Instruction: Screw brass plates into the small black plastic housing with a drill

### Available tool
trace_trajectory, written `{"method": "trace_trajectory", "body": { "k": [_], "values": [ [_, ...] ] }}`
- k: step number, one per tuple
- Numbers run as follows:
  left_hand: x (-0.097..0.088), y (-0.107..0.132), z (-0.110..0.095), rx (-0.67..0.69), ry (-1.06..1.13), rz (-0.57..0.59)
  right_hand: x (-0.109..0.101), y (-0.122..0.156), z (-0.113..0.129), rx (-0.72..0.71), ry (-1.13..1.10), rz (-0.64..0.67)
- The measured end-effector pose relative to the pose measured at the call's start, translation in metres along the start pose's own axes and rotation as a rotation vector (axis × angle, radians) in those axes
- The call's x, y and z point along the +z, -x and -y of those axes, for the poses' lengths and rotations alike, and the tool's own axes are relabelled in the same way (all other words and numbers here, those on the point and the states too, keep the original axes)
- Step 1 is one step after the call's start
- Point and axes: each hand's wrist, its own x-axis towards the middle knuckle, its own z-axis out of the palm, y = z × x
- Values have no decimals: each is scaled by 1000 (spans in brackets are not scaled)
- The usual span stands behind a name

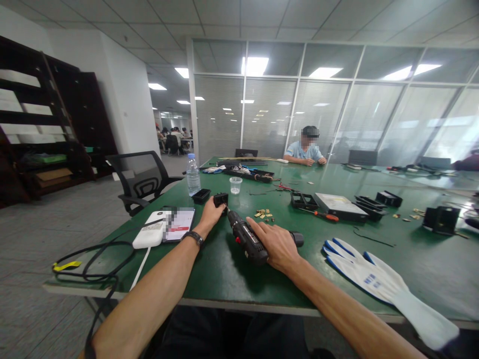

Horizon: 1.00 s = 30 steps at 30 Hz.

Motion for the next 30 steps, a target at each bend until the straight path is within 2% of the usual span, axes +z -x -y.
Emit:
{"method": "trace_trajectory", "body": {
  "k": [14, 30],
  "values": [
    [0, 4, -8, 9, 35, 15, -1, -1, 1, 13, 0, 46],
    [0, 5, -8, 10, 20, 16, 2, 0, 0, 2, 5, -1]
  ]
}}
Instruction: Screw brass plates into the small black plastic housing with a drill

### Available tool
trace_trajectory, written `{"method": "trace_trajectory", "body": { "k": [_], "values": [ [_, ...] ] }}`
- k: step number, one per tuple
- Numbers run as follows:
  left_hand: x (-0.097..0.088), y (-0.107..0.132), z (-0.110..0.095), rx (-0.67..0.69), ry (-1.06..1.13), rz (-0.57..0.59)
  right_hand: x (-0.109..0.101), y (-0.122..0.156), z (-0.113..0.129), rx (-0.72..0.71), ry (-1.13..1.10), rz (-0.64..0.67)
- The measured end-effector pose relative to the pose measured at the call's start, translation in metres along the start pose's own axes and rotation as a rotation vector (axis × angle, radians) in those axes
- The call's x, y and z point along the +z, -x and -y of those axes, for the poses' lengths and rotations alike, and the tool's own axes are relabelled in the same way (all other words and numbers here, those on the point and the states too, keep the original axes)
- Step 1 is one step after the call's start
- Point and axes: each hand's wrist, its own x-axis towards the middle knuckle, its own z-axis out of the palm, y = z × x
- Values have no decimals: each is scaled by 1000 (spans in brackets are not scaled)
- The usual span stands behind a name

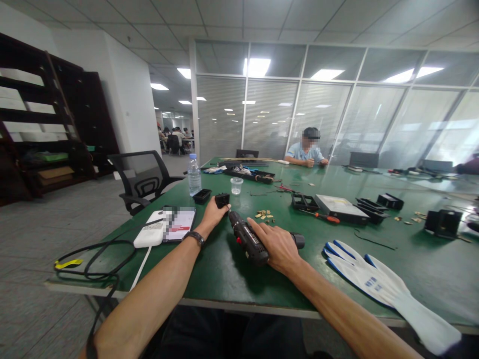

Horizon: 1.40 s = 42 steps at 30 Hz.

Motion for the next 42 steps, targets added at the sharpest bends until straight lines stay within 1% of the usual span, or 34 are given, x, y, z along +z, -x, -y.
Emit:
{"method": "trace_trajectory", "body": {
  "k": [9, 19, 29, 42],
  "values": [
    [1, -2, 8, 22, -32, 4, -2, 0, 0, -1, 11, 18],
    [1, -1, 7, 27, -63, -4, 0, 0, 0, -4, 14, -3],
    [2, -2, 10, 34, -49, -2, 0, 0, 0, 6, 7, 2],
    [1, 0, 4, 8, -63, -8, 2, 1, 0, -8, 4, -21]
  ]
}}
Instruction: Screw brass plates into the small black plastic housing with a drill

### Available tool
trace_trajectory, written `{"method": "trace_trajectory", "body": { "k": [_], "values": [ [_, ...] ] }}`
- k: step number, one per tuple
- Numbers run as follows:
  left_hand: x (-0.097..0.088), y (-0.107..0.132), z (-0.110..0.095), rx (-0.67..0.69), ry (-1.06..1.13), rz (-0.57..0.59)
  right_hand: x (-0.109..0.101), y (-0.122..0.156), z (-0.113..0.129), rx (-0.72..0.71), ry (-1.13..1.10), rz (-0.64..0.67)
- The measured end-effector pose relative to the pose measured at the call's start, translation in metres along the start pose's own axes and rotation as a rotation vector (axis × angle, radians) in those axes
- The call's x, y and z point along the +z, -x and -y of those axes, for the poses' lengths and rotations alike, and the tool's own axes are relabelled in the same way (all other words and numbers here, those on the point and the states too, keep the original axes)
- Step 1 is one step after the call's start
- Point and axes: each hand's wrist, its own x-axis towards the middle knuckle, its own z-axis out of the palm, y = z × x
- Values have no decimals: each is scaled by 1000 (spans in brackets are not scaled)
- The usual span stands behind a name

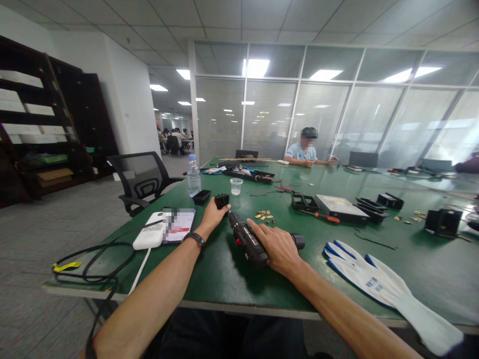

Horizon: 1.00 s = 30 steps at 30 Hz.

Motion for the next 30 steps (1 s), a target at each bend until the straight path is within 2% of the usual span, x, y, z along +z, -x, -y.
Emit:
{"method": "trace_trajectory", "body": {
  "k": [12, 30],
  "values": [
    [0, 0, 1, 2, 1, 4, -5, -2, 2, 27, -1, 68],
    [0, 0, 1, 4, 1, 1, -7, -1, 3, 28, -12, 59]
  ]
}}
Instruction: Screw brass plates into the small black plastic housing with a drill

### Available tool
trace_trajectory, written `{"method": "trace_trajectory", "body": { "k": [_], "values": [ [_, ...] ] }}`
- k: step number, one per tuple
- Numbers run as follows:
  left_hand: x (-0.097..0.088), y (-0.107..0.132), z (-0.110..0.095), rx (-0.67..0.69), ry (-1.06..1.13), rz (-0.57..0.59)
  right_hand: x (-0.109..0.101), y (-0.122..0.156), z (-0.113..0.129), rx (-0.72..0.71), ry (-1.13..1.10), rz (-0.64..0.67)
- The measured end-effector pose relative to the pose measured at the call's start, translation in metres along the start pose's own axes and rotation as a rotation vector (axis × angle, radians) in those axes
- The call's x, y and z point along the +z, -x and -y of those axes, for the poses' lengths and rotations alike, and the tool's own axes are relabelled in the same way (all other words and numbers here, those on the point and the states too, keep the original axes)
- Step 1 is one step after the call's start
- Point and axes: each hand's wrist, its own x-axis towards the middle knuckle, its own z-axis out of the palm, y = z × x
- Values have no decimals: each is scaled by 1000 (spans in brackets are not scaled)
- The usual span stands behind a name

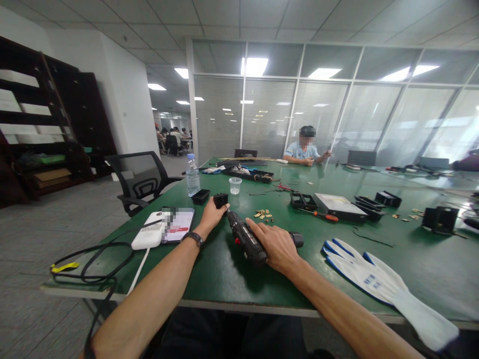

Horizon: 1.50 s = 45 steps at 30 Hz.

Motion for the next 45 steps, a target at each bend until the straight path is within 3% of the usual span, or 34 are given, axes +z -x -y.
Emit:
{"method": "trace_trajectory", "body": {
  "k": [45],
  "values": [
    [0, 0, 2, 4, -4, -8, 1, 0, 0, -14, 6, -9]
  ]
}}
